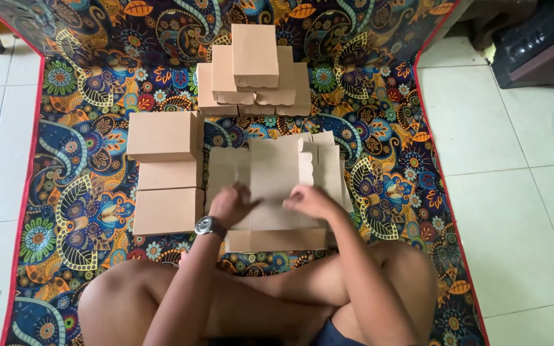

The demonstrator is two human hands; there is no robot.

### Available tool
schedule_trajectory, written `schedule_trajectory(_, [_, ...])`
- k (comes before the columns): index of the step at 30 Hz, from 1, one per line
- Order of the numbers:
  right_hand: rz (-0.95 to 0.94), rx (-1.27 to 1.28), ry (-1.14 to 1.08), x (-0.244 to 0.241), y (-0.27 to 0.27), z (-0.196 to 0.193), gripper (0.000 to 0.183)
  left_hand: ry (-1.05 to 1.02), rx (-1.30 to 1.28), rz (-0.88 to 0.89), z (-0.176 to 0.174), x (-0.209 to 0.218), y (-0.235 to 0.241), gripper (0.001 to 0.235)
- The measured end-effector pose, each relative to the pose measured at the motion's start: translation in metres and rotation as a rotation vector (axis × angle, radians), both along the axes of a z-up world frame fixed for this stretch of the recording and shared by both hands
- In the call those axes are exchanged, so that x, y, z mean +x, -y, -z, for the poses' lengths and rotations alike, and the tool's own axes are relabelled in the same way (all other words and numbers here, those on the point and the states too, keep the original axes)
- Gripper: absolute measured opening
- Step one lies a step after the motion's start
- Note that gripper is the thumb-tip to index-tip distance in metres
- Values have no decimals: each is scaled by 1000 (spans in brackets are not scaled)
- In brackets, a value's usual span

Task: Folding a flat cardboard template into a small box and placing it with others.

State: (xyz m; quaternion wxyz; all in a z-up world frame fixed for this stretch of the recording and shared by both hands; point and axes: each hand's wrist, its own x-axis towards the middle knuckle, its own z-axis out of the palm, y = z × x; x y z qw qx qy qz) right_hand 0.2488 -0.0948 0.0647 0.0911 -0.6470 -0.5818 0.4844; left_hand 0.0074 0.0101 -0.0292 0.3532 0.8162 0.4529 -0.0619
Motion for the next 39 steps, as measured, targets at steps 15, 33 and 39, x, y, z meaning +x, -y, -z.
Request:
schedule_trajectory(15, [780, 266, -354, 41, -25, 74, 22, 574, -32, -669, 5, 18, -32, 60])
schedule_trajectory(33, [317, 474, -10, 33, -11, 14, 38, 670, 199, -49, -21, -7, -37, 46])
schedule_trajectory(39, [411, 549, 191, 33, -26, 43, 32, 653, 396, -180, -1, 10, -28, 39])
